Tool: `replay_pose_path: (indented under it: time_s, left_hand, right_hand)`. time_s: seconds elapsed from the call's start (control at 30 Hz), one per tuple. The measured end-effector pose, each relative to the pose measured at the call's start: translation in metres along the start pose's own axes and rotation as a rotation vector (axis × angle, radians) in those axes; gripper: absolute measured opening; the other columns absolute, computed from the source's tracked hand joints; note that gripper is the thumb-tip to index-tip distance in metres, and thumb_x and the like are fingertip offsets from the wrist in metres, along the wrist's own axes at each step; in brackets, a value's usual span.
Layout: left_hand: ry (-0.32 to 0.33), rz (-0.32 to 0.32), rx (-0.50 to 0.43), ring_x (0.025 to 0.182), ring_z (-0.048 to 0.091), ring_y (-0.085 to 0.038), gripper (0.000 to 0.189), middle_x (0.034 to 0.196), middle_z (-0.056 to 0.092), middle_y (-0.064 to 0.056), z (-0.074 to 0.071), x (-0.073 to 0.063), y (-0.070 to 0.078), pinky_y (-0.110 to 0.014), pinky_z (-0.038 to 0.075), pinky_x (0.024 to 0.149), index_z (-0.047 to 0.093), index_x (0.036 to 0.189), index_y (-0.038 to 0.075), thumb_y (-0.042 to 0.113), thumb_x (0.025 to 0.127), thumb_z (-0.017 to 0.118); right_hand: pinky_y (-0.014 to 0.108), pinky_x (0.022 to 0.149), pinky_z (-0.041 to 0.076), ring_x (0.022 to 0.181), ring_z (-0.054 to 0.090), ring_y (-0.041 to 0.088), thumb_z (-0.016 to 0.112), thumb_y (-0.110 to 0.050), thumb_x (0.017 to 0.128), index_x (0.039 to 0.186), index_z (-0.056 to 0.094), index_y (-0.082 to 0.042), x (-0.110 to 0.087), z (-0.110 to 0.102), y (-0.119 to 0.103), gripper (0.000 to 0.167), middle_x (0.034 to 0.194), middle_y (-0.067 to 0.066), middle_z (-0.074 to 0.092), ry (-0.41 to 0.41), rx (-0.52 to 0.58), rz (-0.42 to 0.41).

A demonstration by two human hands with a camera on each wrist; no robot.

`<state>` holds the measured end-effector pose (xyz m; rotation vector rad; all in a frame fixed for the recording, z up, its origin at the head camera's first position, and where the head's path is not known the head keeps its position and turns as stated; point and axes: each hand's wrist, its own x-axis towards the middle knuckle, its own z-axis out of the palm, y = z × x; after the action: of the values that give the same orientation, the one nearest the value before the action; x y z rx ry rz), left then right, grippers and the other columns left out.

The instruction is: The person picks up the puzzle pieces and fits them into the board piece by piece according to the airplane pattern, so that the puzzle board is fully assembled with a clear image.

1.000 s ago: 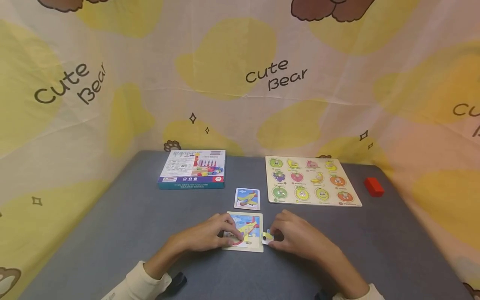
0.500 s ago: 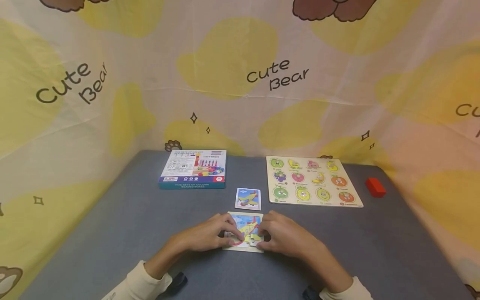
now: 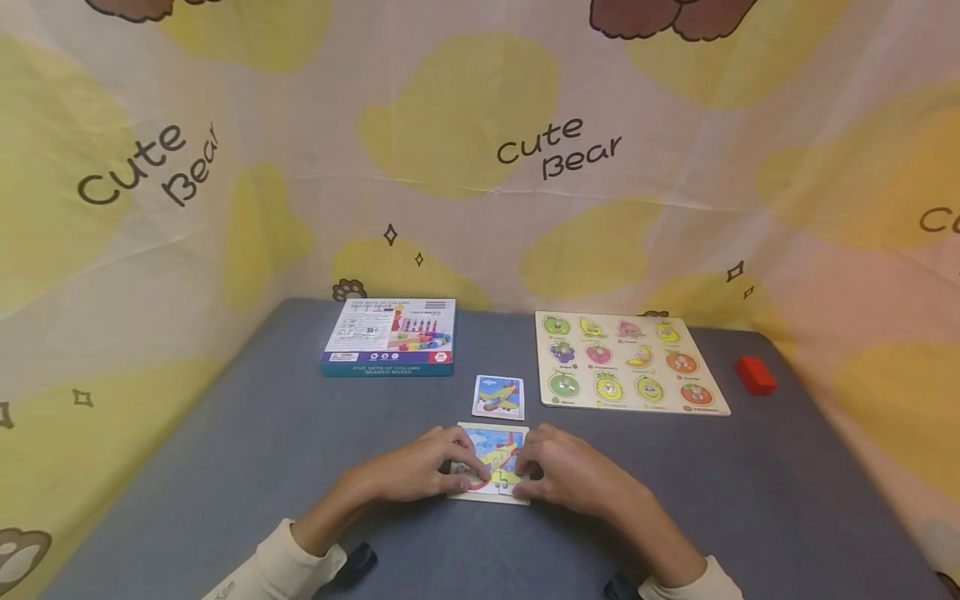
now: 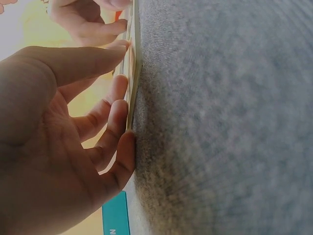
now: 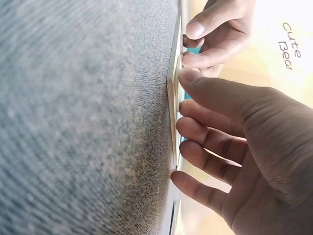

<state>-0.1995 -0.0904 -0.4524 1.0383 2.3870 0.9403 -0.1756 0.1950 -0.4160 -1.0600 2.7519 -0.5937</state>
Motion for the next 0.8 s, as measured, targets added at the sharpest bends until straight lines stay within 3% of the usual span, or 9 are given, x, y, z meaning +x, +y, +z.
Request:
replay_pose_path:
  time_s: [0.37, 0.47, 0.6, 0.7, 0.8]
  left_hand:
    - [-0.001, 0.007, -0.002, 0.100, 0.045, -0.011, 0.023, 0.115, 0.059, 0.010, -0.005, -0.004, 0.011, -0.031, 0.039, 0.081, 0.080, 0.123, 0.035, 0.030, 0.104, 0.069]
    - [0.007, 0.022, 0.013, 0.098, 0.044, -0.010, 0.024, 0.115, 0.059, 0.011, -0.003, -0.004, 0.008, -0.029, 0.039, 0.080, 0.079, 0.124, 0.035, 0.029, 0.104, 0.068]
    - [0.005, 0.006, 0.014, 0.098, 0.044, -0.011, 0.023, 0.114, 0.059, 0.008, -0.006, -0.006, 0.017, -0.029, 0.038, 0.080, 0.081, 0.123, 0.029, 0.024, 0.103, 0.070]
    - [-0.005, -0.034, -0.011, 0.098, 0.044, -0.013, 0.023, 0.114, 0.059, 0.006, -0.009, -0.008, 0.027, -0.029, 0.038, 0.081, 0.082, 0.121, 0.025, 0.020, 0.102, 0.071]
    - [-0.009, -0.039, -0.011, 0.098, 0.044, -0.012, 0.023, 0.114, 0.059, 0.007, -0.010, -0.007, 0.027, -0.029, 0.037, 0.082, 0.081, 0.122, 0.027, 0.021, 0.102, 0.071]
  right_hand:
    - [0.031, 0.083, 0.053, 0.093, 0.054, 0.001, 0.084, -0.034, 0.092, 0.102, 0.079, -0.027, 0.000, 0.000, 0.001, 0.013, 0.100, -0.018, 0.063, -0.012, 0.015, 0.025]
    - [0.031, 0.082, 0.051, 0.093, 0.054, 0.002, 0.083, -0.032, 0.093, 0.109, 0.079, -0.028, 0.001, 0.001, 0.000, 0.017, 0.097, -0.019, 0.062, -0.019, 0.016, 0.020]
    - [0.032, 0.084, 0.049, 0.096, 0.053, 0.003, 0.082, -0.029, 0.094, 0.116, 0.080, -0.029, 0.002, 0.002, 0.000, 0.021, 0.100, -0.018, 0.063, -0.037, 0.009, 0.016]
    - [0.031, 0.083, 0.050, 0.095, 0.053, 0.003, 0.081, -0.028, 0.094, 0.112, 0.082, -0.028, 0.002, 0.002, 0.000, 0.018, 0.101, -0.018, 0.063, -0.040, -0.001, 0.013]
    - [0.030, 0.082, 0.050, 0.093, 0.053, 0.003, 0.081, -0.029, 0.094, 0.108, 0.083, -0.027, 0.001, 0.002, 0.000, 0.014, 0.100, -0.017, 0.062, -0.041, -0.007, 0.012]
